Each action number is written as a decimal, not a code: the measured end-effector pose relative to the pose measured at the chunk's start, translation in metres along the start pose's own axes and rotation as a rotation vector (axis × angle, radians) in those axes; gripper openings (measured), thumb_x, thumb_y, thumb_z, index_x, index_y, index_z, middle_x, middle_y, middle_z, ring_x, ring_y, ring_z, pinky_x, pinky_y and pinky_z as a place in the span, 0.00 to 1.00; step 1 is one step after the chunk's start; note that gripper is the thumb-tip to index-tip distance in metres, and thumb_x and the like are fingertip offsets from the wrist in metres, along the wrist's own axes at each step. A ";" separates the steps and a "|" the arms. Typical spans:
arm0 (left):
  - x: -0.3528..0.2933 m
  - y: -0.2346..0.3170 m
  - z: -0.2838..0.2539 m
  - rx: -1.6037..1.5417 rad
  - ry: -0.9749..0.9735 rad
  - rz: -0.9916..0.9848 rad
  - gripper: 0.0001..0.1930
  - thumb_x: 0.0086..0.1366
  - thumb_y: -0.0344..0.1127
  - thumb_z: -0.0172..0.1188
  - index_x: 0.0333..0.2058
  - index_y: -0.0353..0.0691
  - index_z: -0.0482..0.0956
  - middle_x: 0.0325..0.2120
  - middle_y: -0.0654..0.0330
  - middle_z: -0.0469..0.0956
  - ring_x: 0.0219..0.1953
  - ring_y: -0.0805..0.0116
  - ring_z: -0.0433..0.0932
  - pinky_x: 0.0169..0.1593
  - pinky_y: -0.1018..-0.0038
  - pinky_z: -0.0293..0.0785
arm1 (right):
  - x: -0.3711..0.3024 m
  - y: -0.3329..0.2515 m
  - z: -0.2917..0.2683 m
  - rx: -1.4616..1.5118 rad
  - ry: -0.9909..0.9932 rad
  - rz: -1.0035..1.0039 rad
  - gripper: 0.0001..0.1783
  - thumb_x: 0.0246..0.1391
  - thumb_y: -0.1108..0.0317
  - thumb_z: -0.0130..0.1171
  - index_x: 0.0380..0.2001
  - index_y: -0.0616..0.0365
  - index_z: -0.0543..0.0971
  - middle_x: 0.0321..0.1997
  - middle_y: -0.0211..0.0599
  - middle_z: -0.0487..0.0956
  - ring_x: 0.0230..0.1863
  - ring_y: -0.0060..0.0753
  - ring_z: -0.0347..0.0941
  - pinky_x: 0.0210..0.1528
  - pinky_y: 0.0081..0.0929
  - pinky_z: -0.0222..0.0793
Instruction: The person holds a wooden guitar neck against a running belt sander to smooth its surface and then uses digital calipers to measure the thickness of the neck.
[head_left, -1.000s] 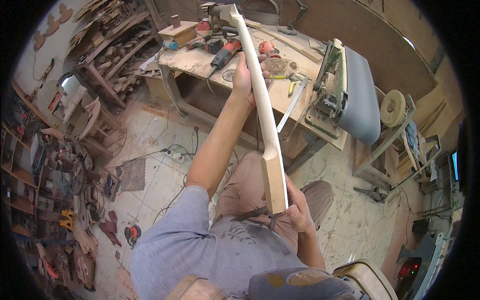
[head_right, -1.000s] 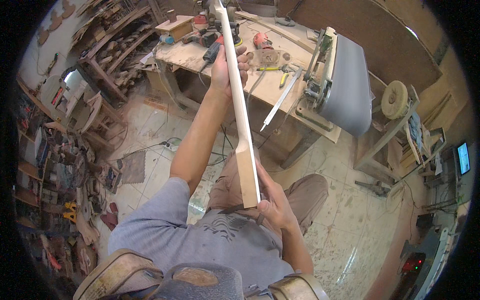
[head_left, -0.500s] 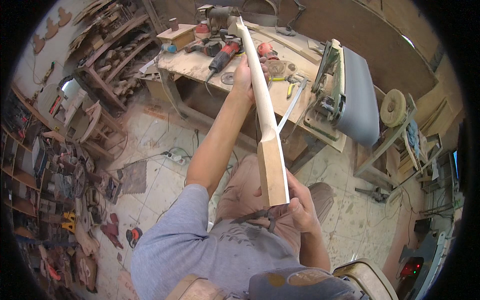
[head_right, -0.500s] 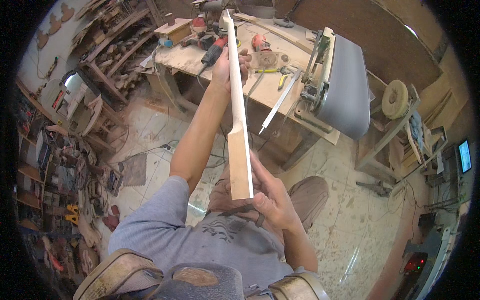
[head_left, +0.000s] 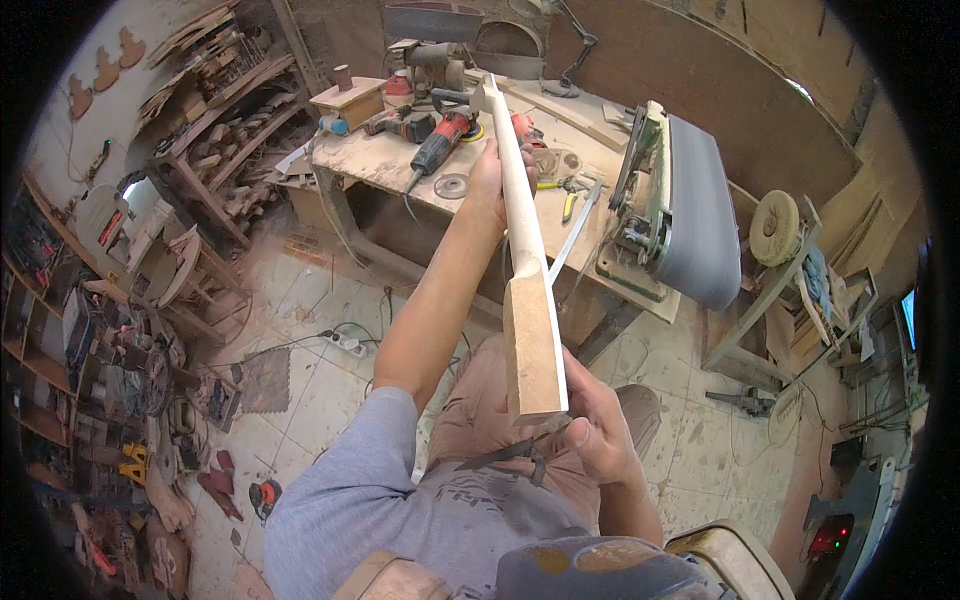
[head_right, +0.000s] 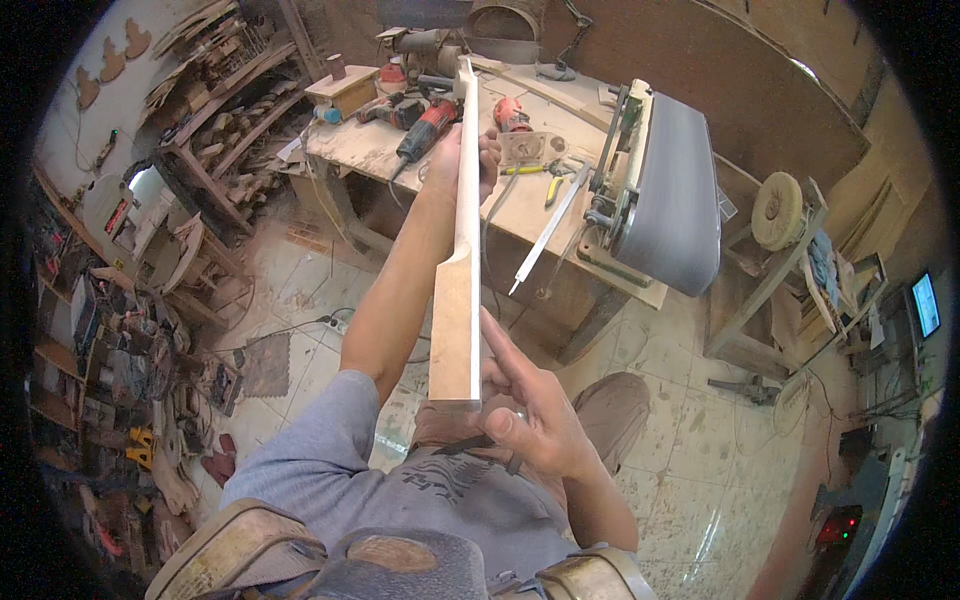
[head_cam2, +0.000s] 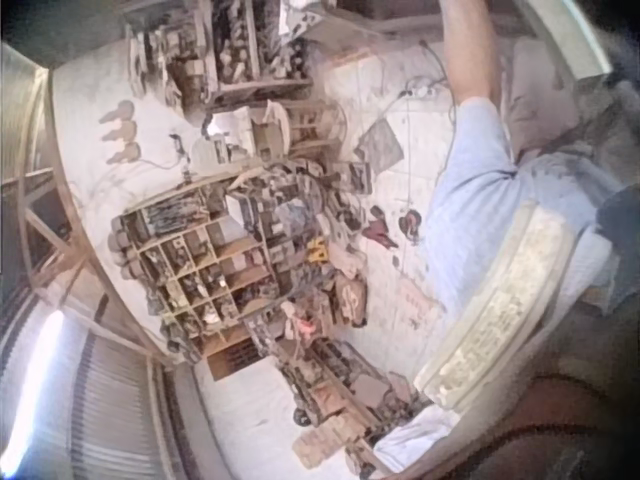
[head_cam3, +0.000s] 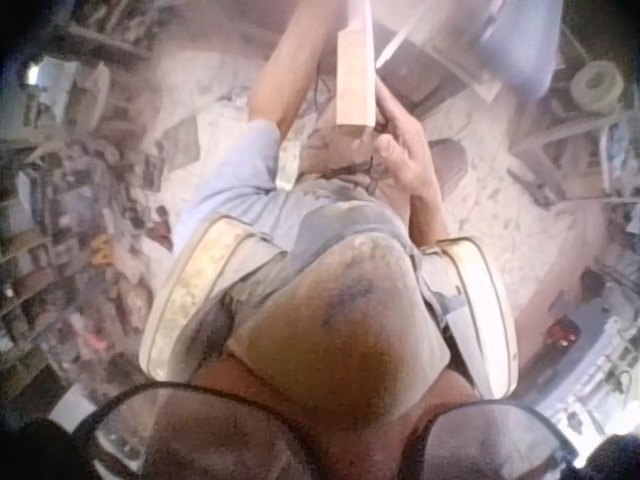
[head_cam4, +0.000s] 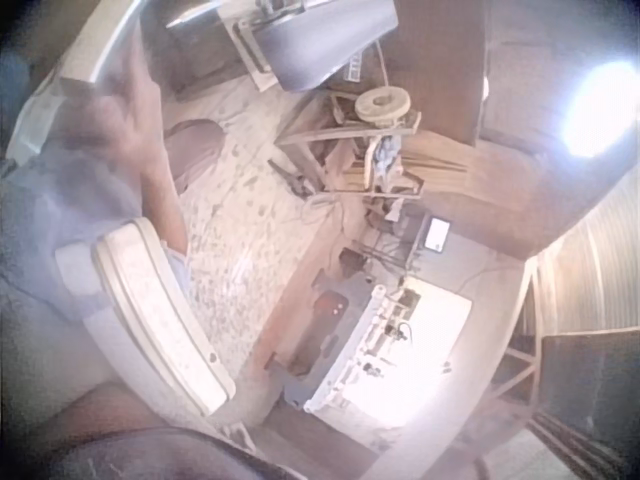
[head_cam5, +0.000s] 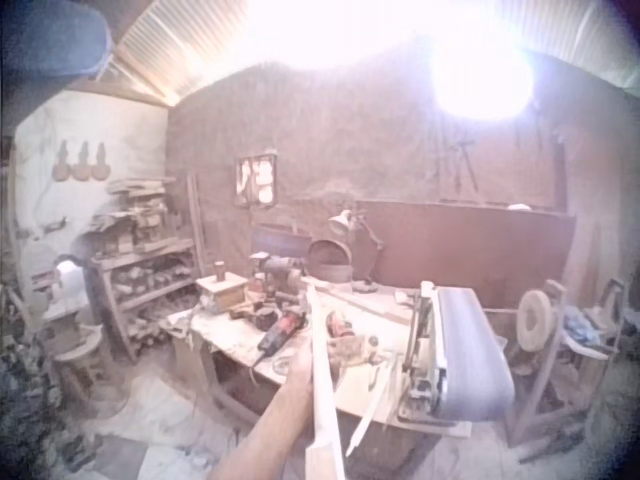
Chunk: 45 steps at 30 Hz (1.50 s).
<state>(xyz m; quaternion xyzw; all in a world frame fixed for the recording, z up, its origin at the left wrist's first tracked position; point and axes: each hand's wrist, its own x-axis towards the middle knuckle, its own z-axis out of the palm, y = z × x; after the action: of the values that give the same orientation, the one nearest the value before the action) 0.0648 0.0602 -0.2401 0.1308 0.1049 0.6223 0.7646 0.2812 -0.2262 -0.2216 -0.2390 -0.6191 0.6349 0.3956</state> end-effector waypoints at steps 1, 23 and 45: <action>0.001 -0.001 0.003 0.006 0.020 0.025 0.30 0.80 0.59 0.42 0.44 0.32 0.74 0.22 0.65 0.74 0.21 0.74 0.76 0.24 0.80 0.83 | -0.001 -0.001 0.000 0.004 -0.001 -0.001 0.69 0.52 0.20 0.58 0.73 0.77 0.58 0.48 0.52 0.84 0.44 0.30 0.84 0.42 0.26 0.82; 0.006 0.002 0.040 0.095 -0.047 -0.026 0.19 0.83 0.51 0.34 0.39 0.47 0.69 0.22 0.60 0.73 0.23 0.65 0.75 0.26 0.68 0.78 | 0.006 -0.040 0.003 0.028 0.095 -0.139 0.62 0.54 0.23 0.60 0.64 0.80 0.67 0.45 0.60 0.84 0.36 0.36 0.84 0.43 0.32 0.80; -0.057 0.018 0.061 1.305 -0.151 0.248 0.26 0.76 0.55 0.57 0.54 0.36 0.72 0.31 0.61 0.77 0.25 0.74 0.81 0.25 0.74 0.78 | -0.025 -0.077 -0.088 -0.858 0.303 -0.315 0.27 0.68 0.48 0.62 0.55 0.62 0.84 0.35 0.40 0.86 0.38 0.31 0.82 0.44 0.29 0.75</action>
<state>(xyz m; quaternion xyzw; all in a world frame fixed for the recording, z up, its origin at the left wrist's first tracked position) 0.0566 0.0032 -0.1768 0.6209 0.3900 0.5038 0.4567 0.3806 -0.1997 -0.1613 -0.3738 -0.7893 0.2127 0.4382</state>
